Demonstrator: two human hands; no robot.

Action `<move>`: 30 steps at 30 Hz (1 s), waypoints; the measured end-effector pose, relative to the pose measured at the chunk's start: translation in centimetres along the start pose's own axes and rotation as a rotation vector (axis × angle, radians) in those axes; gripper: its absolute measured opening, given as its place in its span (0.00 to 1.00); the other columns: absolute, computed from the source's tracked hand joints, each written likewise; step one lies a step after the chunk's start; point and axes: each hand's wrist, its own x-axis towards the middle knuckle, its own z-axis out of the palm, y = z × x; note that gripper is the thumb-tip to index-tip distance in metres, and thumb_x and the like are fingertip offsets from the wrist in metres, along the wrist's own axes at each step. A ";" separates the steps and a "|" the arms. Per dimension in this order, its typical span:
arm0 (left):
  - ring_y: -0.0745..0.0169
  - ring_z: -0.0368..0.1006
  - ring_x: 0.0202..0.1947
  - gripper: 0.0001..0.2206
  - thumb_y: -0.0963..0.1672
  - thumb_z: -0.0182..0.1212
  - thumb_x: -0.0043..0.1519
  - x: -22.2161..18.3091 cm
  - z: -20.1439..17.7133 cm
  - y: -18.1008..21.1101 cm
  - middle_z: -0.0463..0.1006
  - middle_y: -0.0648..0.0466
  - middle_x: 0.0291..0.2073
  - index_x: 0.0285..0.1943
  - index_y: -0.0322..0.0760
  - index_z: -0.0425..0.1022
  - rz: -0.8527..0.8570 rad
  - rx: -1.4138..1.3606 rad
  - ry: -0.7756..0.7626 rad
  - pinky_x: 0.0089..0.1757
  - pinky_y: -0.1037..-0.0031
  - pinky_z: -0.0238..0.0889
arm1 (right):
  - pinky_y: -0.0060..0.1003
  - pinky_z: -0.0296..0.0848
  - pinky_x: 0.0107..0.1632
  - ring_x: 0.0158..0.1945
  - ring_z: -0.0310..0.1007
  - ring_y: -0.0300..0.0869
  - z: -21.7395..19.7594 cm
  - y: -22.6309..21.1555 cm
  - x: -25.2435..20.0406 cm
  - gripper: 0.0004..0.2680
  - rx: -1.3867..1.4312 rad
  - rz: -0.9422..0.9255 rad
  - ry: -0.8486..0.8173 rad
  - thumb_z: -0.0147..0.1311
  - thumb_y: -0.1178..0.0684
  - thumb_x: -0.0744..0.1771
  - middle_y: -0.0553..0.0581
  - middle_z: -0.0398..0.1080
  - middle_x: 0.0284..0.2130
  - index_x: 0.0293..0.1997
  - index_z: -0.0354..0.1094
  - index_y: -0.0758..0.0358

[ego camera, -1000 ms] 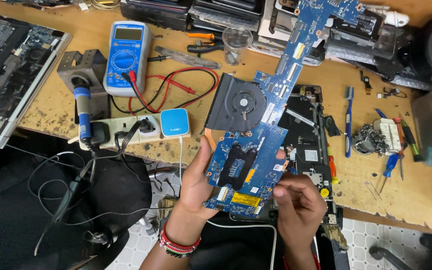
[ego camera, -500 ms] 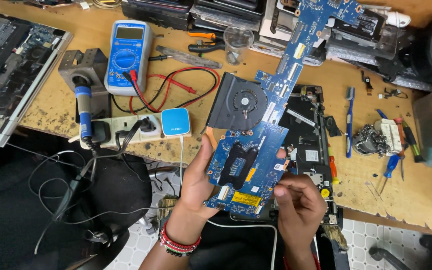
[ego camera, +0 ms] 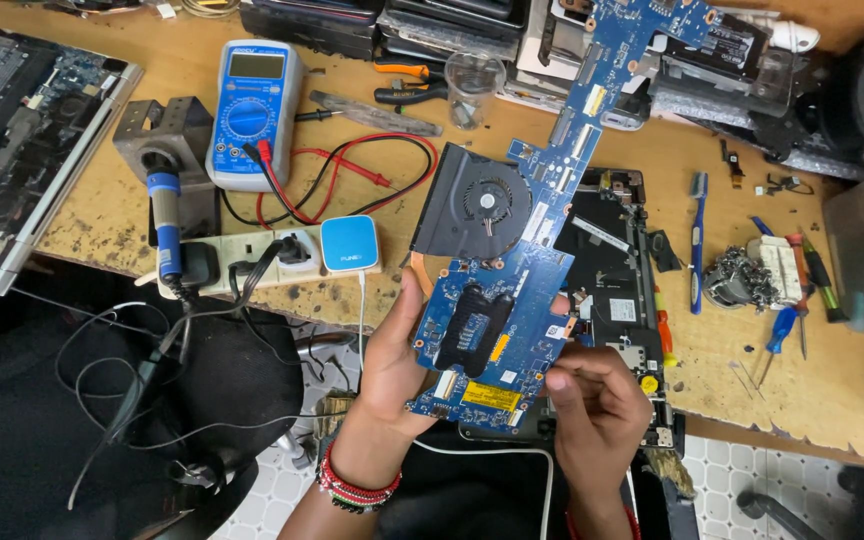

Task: Repairing a laptop by examining and manipulating the motherboard and internal components.

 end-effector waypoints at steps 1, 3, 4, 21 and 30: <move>0.46 0.71 0.62 0.35 0.60 0.40 0.71 0.0 -0.6 -0.2 0.71 0.40 0.66 0.76 0.30 0.58 0.026 0.002 0.130 0.60 0.56 0.67 | 0.30 0.77 0.43 0.38 0.77 0.37 0.0 0.0 0.0 0.05 -0.002 -0.003 0.000 0.59 0.61 0.69 0.60 0.77 0.37 0.44 0.69 0.73; 0.48 0.72 0.61 0.33 0.58 0.41 0.72 -0.1 -1.3 -0.4 0.73 0.42 0.64 0.75 0.30 0.61 0.048 -0.011 0.151 0.60 0.58 0.67 | 0.30 0.77 0.43 0.38 0.77 0.37 -0.1 0.0 0.0 0.05 -0.008 -0.002 0.003 0.59 0.61 0.68 0.61 0.77 0.38 0.44 0.69 0.73; 0.51 0.73 0.59 0.31 0.57 0.43 0.74 -0.1 -1.7 -0.5 0.75 0.44 0.62 0.73 0.30 0.64 0.073 -0.022 0.170 0.59 0.60 0.67 | 0.30 0.77 0.43 0.38 0.77 0.37 -0.1 0.0 0.0 0.05 -0.013 -0.002 0.005 0.59 0.62 0.68 0.61 0.77 0.38 0.44 0.69 0.73; 0.53 0.72 0.62 0.32 0.57 0.48 0.73 0.2 0.6 -0.9 0.72 0.42 0.66 0.75 0.27 0.62 0.171 0.216 -0.056 0.61 0.62 0.66 | 0.31 0.72 0.44 0.43 0.72 0.39 1.4 -2.0 1.3 0.08 -0.082 0.050 -0.055 0.58 0.62 0.68 0.63 0.73 0.43 0.51 0.71 0.74; 0.59 0.65 0.68 0.32 0.36 0.65 0.65 0.5 0.7 -1.7 0.65 0.47 0.70 0.79 0.32 0.58 0.660 0.814 0.100 0.66 0.68 0.61 | 0.50 0.62 0.74 0.72 0.65 0.55 -0.2 -1.1 1.3 0.23 0.236 -0.074 -0.373 0.59 0.40 0.70 0.71 0.64 0.67 0.62 0.68 0.75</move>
